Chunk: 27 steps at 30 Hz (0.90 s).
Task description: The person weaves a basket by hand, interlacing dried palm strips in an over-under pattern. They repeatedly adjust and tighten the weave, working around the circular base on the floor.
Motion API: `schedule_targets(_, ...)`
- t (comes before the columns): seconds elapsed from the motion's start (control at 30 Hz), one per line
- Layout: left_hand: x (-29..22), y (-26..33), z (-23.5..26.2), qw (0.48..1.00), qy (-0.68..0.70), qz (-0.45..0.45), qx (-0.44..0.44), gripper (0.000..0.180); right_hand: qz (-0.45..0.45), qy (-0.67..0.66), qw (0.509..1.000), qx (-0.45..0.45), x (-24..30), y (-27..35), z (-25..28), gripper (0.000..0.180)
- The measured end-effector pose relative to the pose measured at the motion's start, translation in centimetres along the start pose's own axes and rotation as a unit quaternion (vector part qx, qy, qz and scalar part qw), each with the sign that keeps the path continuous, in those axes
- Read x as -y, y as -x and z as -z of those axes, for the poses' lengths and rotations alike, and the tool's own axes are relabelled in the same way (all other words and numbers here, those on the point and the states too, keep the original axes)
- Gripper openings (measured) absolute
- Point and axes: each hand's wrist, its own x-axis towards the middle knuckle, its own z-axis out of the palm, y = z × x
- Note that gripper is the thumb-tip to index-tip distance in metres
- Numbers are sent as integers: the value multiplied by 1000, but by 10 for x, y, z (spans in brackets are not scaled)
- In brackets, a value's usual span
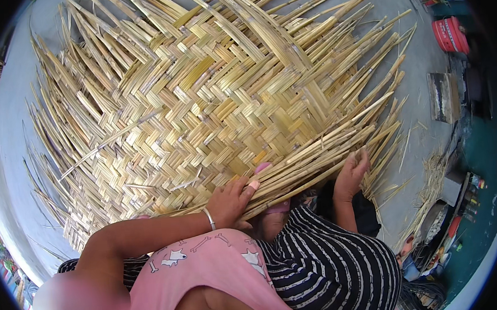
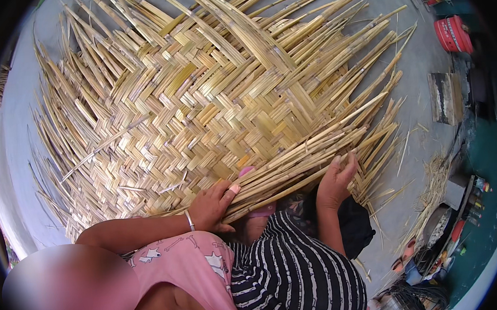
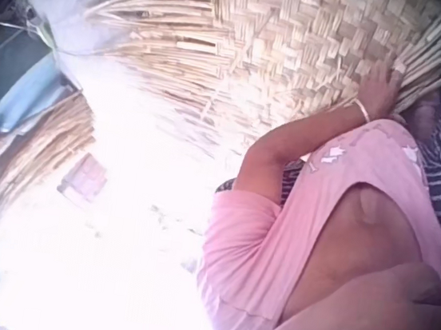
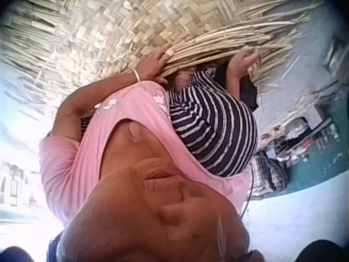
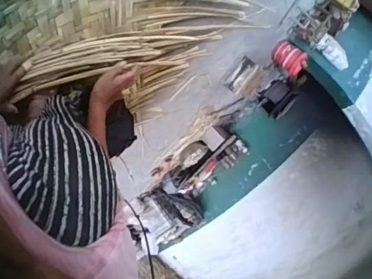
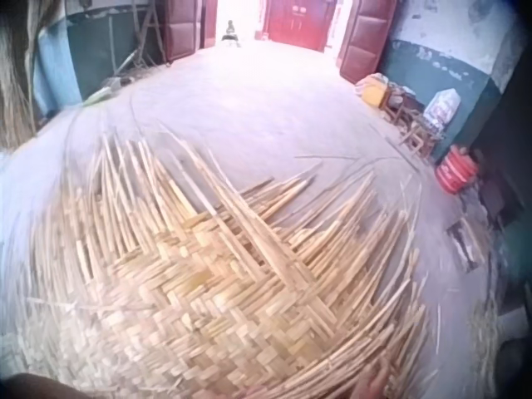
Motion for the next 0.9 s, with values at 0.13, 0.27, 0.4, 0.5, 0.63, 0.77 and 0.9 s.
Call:
schedule_targets(0.13, -7, 4, -18, 994, -67, 59, -67, 96, -246, -299, 922, 24, -21, 11, -18, 50)
schedule_targets(0.27, -5, 4, -17, 987, -45, 118, -94, 94, -335, -382, 860, 43, 0, 9, -27, 55)
schedule_targets(0.4, -3, 3, -22, 985, -25, 165, -52, 94, -377, -451, 805, 84, 5, 14, -26, 51)
schedule_targets(0.5, 1, 1, -25, 980, 11, 194, -32, 85, -366, -477, 789, 125, 13, 22, -31, 47)
schedule_targets(0.63, -4, 4, -3, 980, 43, 191, -18, 70, -341, -496, 784, 150, 30, 23, -33, 38)
schedule_targets(0.77, 13, 32, 26, 976, 66, 208, -21, 59, -261, -528, 781, 207, 68, 22, -29, 39)
schedule_targets(0.9, 42, 83, 70, 960, 95, 242, -100, 44, -144, -502, 782, 339, 89, 27, -34, 45)
